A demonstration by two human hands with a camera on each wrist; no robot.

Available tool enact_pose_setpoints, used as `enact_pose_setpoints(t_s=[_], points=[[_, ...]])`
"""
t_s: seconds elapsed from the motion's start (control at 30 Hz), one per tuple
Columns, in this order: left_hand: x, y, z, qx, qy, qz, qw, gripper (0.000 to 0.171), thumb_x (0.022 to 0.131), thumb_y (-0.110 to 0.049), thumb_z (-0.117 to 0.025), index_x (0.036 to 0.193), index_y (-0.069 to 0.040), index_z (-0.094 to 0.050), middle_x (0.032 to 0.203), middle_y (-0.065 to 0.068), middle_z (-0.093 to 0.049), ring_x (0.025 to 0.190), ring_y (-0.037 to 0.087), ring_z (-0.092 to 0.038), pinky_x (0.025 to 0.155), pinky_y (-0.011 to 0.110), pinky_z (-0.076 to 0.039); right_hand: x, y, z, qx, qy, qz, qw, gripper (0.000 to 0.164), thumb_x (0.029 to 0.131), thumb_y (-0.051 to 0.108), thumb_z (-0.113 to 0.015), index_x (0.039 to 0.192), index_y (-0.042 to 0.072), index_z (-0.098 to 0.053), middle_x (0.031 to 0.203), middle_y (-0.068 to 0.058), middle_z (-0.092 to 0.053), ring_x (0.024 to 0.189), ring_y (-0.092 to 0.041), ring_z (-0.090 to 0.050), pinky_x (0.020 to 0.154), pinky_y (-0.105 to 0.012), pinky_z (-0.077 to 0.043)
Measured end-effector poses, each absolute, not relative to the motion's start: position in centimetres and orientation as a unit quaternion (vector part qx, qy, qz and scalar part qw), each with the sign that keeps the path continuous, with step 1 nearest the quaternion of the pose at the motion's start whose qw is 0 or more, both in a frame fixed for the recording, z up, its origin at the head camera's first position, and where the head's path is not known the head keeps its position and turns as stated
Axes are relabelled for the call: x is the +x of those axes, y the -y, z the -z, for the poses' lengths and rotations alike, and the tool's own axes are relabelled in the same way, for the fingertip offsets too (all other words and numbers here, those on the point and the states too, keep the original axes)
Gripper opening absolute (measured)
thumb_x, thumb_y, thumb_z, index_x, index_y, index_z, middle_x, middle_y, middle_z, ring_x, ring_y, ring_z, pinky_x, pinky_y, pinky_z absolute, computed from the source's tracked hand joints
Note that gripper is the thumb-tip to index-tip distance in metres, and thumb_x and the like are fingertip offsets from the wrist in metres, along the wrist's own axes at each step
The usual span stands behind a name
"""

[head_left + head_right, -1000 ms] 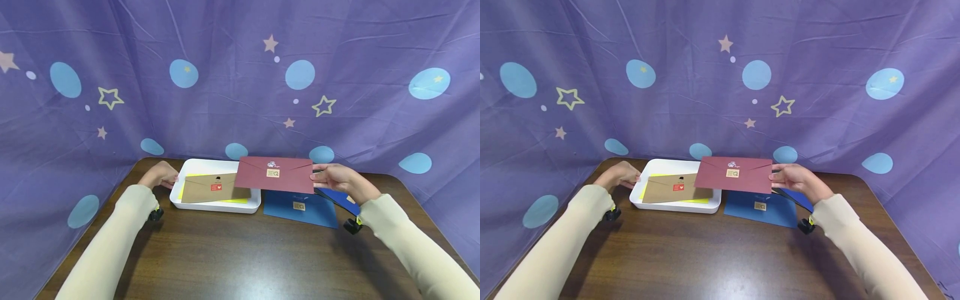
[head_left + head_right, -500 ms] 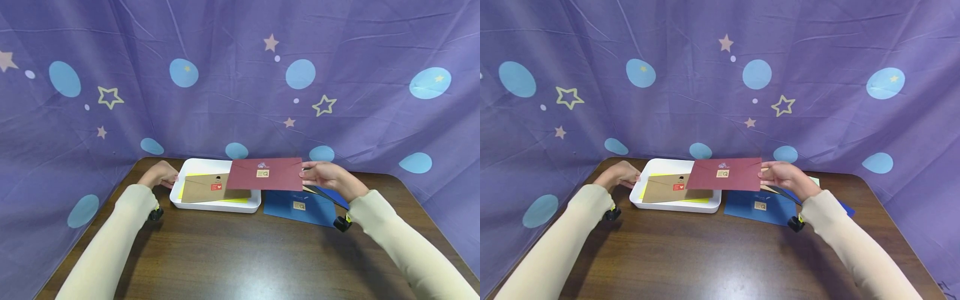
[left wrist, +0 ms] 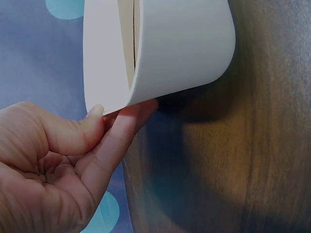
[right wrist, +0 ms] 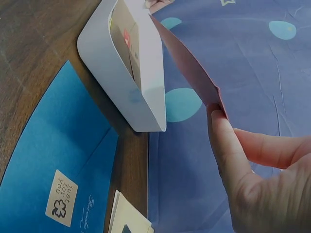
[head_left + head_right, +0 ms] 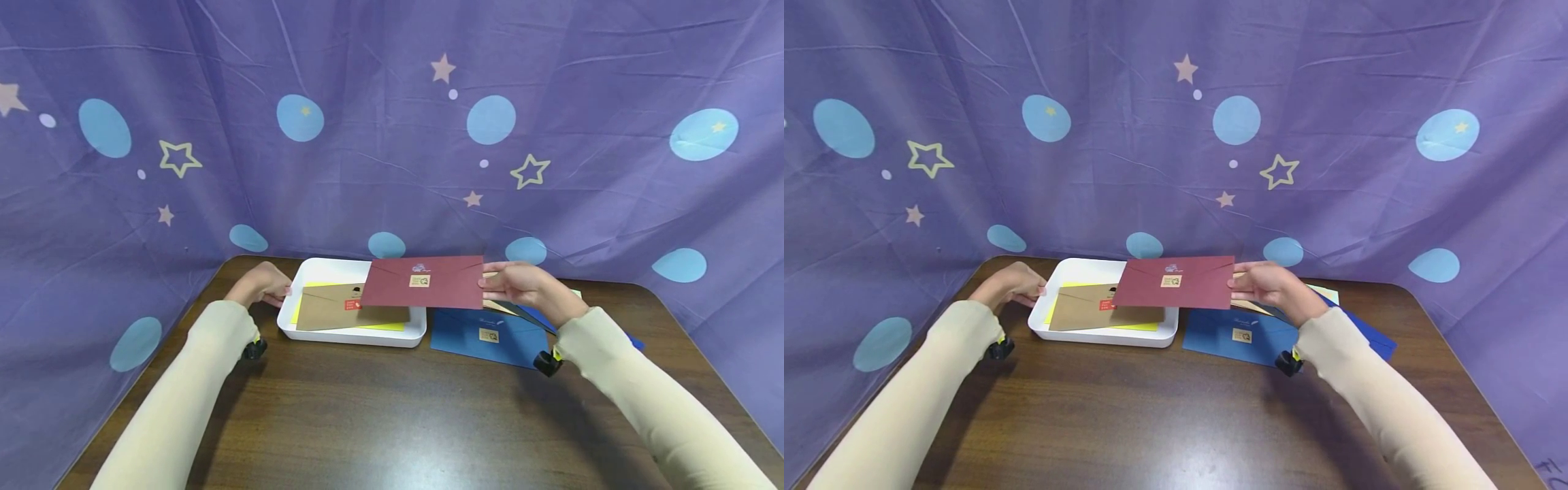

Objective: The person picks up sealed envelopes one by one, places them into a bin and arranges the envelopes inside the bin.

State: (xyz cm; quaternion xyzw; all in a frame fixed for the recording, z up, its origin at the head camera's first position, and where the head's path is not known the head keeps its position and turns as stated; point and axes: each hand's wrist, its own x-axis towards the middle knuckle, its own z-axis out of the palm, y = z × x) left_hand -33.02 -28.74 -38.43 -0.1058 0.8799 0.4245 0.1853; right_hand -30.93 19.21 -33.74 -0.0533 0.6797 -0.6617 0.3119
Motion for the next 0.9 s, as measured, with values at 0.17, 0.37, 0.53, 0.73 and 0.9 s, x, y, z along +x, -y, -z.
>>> enact_pose_setpoints(t_s=[0.17,0.37,0.53,0.73,0.9], points=[[-32.8,28.8,38.3,-0.110,-0.876,-0.434,0.182,0.019,0.086,0.014,-0.049,0.075,0.001,-0.057,0.068,0.000,-0.052,0.063,0.009,-0.060,0.063,0.024,-0.065,-31.2,-18.9,34.2,-0.048,-0.682,0.663,0.306,0.064,0.105,-0.006,-0.042,0.158,-0.011,-0.007,0.106,0.003,-0.065,0.092,-0.006,-0.071,0.090,-0.021,-0.062],[-32.8,28.7,38.3,-0.116,-0.877,-0.429,0.180,0.019,0.087,0.014,-0.050,0.076,0.000,-0.055,0.070,0.000,-0.051,0.064,0.009,-0.060,0.065,0.023,-0.065,-31.2,-18.4,34.3,-0.057,-0.675,0.666,0.311,0.062,0.105,-0.007,-0.041,0.157,-0.013,-0.009,0.100,0.006,-0.069,0.092,-0.006,-0.071,0.089,-0.020,-0.062],[-32.8,28.8,38.4,-0.113,-0.876,-0.430,0.185,0.020,0.086,0.014,-0.050,0.074,-0.001,-0.055,0.070,0.001,-0.051,0.064,0.009,-0.060,0.064,0.023,-0.065,-31.2,-17.8,34.3,-0.055,-0.674,0.666,0.314,0.060,0.105,-0.007,-0.040,0.157,-0.013,-0.011,0.101,0.005,-0.069,0.093,-0.006,-0.071,0.090,-0.021,-0.062],[-32.7,28.7,38.2,-0.117,-0.877,-0.428,0.185,0.018,0.086,0.013,-0.050,0.076,0.000,-0.056,0.070,0.000,-0.051,0.065,0.009,-0.060,0.065,0.023,-0.065,-31.4,-17.3,34.4,-0.037,-0.671,0.672,0.311,0.060,0.104,-0.007,-0.041,0.157,-0.013,-0.013,0.101,0.002,-0.068,0.092,-0.007,-0.071,0.089,-0.021,-0.063],[-32.6,28.7,38.0,-0.115,-0.876,-0.429,0.189,0.018,0.086,0.012,-0.049,0.075,-0.001,-0.055,0.069,0.000,-0.052,0.064,0.009,-0.060,0.064,0.023,-0.065,-31.6,-16.8,34.4,-0.036,-0.678,0.665,0.311,0.058,0.104,-0.007,-0.042,0.156,-0.013,-0.017,0.100,0.001,-0.069,0.090,-0.008,-0.072,0.087,-0.020,-0.063]])
